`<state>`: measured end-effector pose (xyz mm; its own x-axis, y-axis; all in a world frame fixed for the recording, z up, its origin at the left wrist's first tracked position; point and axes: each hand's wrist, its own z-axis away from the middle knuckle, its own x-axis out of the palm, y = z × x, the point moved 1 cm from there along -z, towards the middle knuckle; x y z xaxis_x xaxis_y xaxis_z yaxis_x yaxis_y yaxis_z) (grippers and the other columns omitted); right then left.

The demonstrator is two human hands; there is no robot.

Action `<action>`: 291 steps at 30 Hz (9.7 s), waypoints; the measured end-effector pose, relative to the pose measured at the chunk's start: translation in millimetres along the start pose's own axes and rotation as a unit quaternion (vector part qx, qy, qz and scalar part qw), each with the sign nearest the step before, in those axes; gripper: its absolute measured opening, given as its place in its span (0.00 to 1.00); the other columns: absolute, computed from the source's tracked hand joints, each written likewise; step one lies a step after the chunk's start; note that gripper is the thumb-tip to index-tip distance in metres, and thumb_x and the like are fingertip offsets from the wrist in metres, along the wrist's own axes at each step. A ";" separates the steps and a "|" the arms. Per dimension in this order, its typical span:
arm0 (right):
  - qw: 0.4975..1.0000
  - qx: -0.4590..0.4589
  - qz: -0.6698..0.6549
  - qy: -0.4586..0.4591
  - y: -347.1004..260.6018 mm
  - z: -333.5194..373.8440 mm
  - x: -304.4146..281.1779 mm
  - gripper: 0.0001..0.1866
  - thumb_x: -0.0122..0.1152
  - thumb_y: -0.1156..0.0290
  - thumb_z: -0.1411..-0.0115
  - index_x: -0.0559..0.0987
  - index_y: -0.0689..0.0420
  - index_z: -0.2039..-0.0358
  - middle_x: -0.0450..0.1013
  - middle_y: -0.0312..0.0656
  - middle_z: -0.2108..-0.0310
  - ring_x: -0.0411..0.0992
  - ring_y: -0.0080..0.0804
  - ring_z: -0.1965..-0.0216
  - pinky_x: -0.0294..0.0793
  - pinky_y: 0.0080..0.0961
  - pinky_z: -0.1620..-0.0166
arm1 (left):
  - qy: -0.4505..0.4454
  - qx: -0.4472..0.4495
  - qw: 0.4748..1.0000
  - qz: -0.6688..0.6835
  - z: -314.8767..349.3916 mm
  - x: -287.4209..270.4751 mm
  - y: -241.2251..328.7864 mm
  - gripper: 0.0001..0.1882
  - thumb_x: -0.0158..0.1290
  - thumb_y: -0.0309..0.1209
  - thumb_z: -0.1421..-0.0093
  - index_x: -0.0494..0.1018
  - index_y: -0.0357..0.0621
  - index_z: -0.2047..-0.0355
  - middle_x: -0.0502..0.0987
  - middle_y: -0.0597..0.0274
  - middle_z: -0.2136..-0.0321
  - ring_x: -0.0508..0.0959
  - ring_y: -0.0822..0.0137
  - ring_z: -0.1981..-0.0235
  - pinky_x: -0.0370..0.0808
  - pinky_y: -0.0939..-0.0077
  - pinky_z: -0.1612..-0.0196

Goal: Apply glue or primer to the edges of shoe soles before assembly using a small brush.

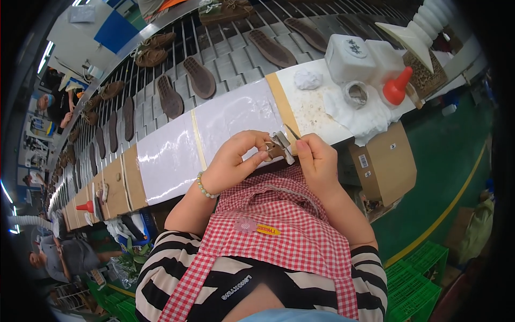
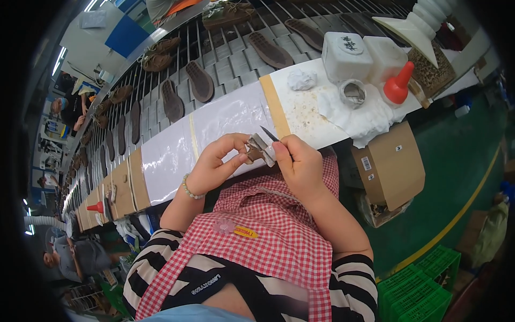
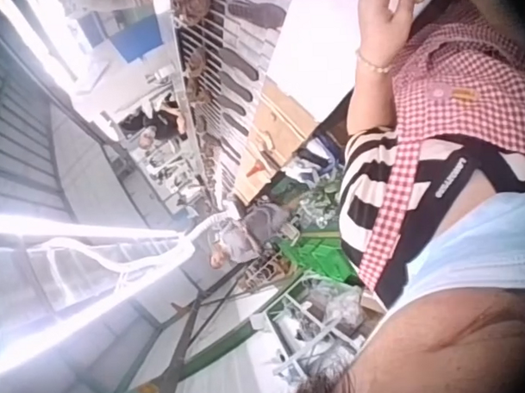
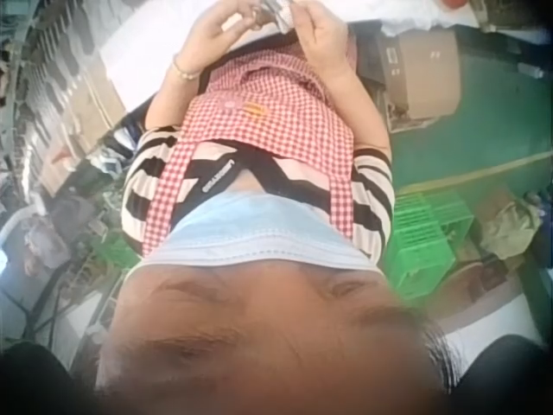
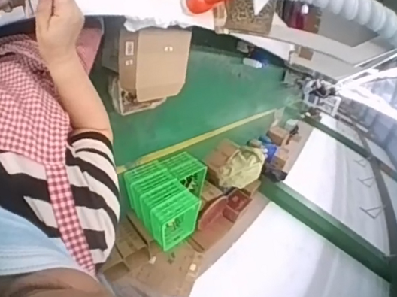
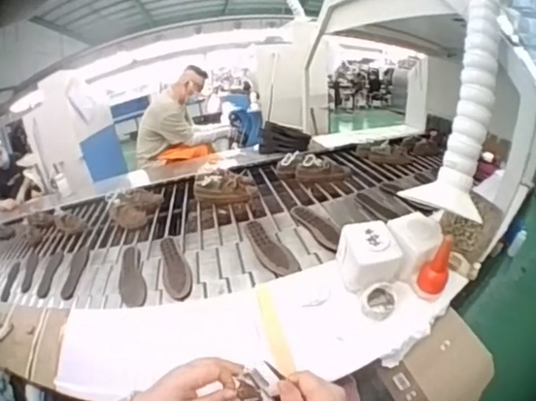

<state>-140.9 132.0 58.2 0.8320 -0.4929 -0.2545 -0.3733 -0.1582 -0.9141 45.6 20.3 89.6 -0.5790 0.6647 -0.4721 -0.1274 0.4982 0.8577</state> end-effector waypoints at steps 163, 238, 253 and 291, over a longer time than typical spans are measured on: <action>0.994 -0.033 0.080 0.071 -29.8 -98.2 -117.2 0.21 0.67 0.83 0.46 0.80 0.58 0.51 0.77 0.39 0.52 0.71 0.33 0.43 0.68 0.28 0.42 | 0.023 -0.131 0.521 0.843 1.1 12.6 -53.3 0.28 0.33 0.47 0.25 0.60 0.46 0.32 0.66 0.51 0.35 0.79 0.47 0.48 0.69 0.37 0.38; 0.957 -0.157 0.141 -0.199 -90.3 -12.4 24.2 0.26 0.80 0.70 0.59 0.79 0.60 0.59 0.78 0.42 0.64 0.76 0.42 0.57 0.66 0.52 0.39 | 0.066 -0.131 0.508 0.849 10.6 -19.5 -18.8 0.33 0.33 0.52 0.27 0.63 0.40 0.35 0.66 0.52 0.36 0.62 0.39 0.33 0.65 0.40 0.34; 0.949 -0.183 0.182 -0.181 -90.2 -10.0 29.4 0.23 0.80 0.69 0.59 0.80 0.58 0.61 0.76 0.38 0.69 0.76 0.40 0.62 0.69 0.49 0.43 | 0.052 -0.132 0.502 0.853 19.2 -14.6 -12.5 0.33 0.31 0.54 0.27 0.61 0.44 0.33 0.63 0.48 0.34 0.64 0.41 0.35 0.66 0.46 0.35; 0.875 -0.121 0.450 0.128 -28.4 -94.2 -95.9 0.20 0.74 0.69 0.51 0.81 0.57 0.57 0.77 0.42 0.59 0.73 0.42 0.53 0.70 0.41 0.49 | 0.152 0.020 0.719 0.678 -0.9 -28.6 -50.8 0.34 0.48 0.45 0.31 0.54 0.46 0.29 0.58 0.51 0.30 0.57 0.46 0.30 0.54 0.38 0.30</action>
<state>-248.7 103.2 138.4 0.0487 -0.6821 -0.7296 -0.9323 0.2310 -0.2782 67.9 -24.5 59.7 -0.2989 0.4057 0.8637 0.7394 -0.4737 0.4784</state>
